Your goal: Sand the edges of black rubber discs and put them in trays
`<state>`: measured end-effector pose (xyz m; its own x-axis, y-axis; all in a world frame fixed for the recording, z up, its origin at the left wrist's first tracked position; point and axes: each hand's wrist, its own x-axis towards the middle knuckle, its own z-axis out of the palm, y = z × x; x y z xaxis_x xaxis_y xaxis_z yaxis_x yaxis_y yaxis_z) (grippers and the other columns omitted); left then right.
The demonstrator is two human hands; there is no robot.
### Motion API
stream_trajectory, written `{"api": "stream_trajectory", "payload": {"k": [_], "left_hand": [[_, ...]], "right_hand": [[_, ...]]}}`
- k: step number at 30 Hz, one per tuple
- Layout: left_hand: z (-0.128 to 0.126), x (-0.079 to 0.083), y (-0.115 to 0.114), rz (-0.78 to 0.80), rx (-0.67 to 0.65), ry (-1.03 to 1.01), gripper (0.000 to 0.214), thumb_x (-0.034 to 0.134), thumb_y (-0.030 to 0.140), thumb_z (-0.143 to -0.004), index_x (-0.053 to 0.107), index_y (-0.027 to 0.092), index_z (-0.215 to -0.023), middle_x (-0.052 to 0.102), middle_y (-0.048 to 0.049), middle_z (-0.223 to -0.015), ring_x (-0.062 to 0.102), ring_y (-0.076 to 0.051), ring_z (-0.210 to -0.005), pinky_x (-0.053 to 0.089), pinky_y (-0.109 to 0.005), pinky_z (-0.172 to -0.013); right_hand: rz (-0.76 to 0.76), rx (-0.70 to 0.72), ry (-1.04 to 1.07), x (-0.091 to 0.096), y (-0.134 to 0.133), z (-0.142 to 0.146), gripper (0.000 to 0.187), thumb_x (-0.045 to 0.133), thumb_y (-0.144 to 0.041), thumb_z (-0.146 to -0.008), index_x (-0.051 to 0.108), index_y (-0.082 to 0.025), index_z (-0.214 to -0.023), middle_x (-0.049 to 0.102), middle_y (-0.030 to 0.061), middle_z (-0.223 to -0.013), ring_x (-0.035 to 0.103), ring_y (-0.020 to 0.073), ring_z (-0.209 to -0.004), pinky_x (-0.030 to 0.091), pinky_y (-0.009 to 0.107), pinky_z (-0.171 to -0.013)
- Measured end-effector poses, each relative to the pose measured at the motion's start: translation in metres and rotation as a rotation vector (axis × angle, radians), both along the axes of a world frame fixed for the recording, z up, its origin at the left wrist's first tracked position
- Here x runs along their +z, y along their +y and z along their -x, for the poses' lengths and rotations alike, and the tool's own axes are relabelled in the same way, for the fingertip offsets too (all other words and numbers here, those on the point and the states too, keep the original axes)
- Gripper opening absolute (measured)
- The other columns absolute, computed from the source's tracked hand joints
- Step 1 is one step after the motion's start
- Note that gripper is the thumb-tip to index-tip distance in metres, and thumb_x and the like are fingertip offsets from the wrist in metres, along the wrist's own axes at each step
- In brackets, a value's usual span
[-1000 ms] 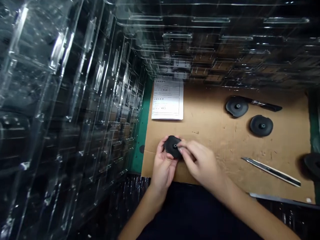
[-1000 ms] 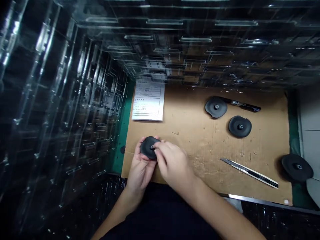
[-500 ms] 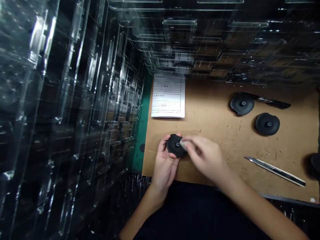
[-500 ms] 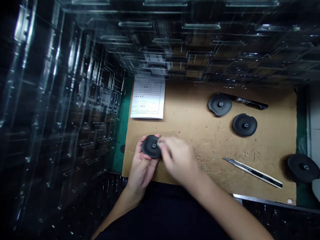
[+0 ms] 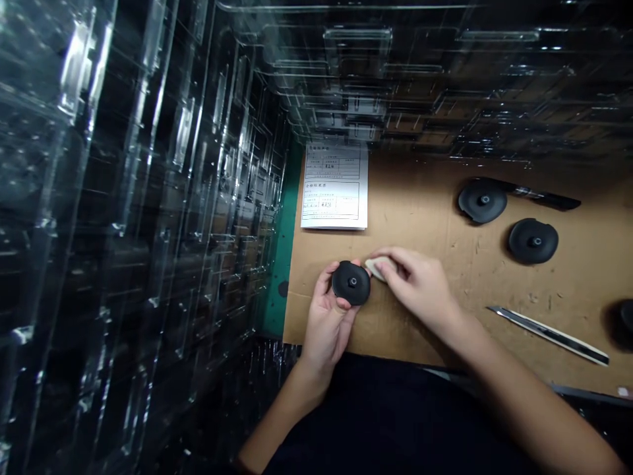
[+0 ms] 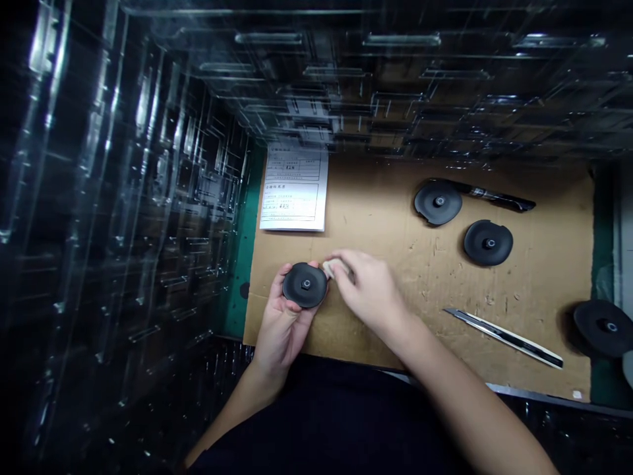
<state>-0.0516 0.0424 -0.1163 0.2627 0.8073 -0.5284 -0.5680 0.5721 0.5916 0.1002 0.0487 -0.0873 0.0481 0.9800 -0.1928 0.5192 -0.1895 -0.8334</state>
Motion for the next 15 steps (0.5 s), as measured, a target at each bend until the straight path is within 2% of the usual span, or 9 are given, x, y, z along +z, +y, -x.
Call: {"api": "stream_trajectory", "payload": {"k": [2,3,6,8,12,15], "left_hand": [[0.0,-0.001,-0.001,-0.002,0.017,0.015,0.047,0.072,0.023,-0.073,0.053,0.029,-0.116,0.061,-0.0059,-0.121,0.053,-0.02,-0.118,0.043,-0.031,-0.099],[0.001,-0.001,-0.001,0.007,0.019,0.021,0.047,0.071,0.023,-0.074,0.053,0.029,-0.116,0.061,-0.0053,-0.12,0.054,-0.019,-0.117,0.044,-0.029,-0.098],[0.001,-0.002,-0.001,0.038,0.0,0.033,0.047,0.072,0.024,-0.073,0.054,0.029,-0.116,0.06,-0.0054,-0.122,0.055,-0.02,-0.116,0.045,-0.029,-0.097],[0.002,-0.001,-0.001,0.039,0.005,0.04,0.048,0.072,0.025,-0.072,0.054,0.03,-0.116,0.06,-0.0048,-0.121,0.056,-0.019,-0.114,0.045,-0.029,-0.097],[0.002,-0.001,0.001,0.035,0.013,0.054,0.049,0.073,0.025,-0.071,0.054,0.03,-0.116,0.061,-0.0046,-0.119,0.056,-0.019,-0.113,0.044,-0.03,-0.098],[0.001,-0.001,0.001,0.024,-0.023,0.02,0.051,0.073,0.027,-0.072,0.052,0.028,-0.118,0.058,-0.0087,-0.125,0.052,-0.023,-0.119,0.041,-0.037,-0.102]], "right_hand": [[-0.055,-0.025,-0.036,0.0,0.008,-0.001,0.018,0.049,-0.021,-0.089,0.064,-0.02,-0.099,0.07,0.0008,-0.093,0.063,0.0146,-0.084,0.048,0.025,-0.076],[-0.085,0.006,-0.034,0.002,0.01,0.001,0.019,0.048,-0.02,-0.089,0.063,-0.02,-0.101,0.069,0.002,-0.096,0.063,0.0155,-0.088,0.048,0.027,-0.079],[-0.077,0.214,0.002,0.008,0.013,0.01,0.021,0.044,-0.017,-0.09,0.063,-0.02,-0.1,0.068,0.0033,-0.098,0.063,0.017,-0.09,0.048,0.029,-0.081],[-0.037,0.27,-0.002,0.01,0.014,0.014,0.02,0.045,-0.017,-0.089,0.064,-0.02,-0.097,0.068,0.003,-0.095,0.063,0.017,-0.087,0.049,0.029,-0.077],[-0.113,0.185,0.011,0.006,0.007,0.008,0.021,0.045,-0.016,-0.089,0.063,-0.02,-0.098,0.068,0.0034,-0.096,0.063,0.0164,-0.089,0.048,0.029,-0.082],[-0.062,0.167,0.049,0.002,0.0,-0.003,0.019,0.047,-0.018,-0.089,0.064,-0.022,-0.096,0.069,0.001,-0.095,0.064,0.0146,-0.088,0.049,0.026,-0.08]]}}
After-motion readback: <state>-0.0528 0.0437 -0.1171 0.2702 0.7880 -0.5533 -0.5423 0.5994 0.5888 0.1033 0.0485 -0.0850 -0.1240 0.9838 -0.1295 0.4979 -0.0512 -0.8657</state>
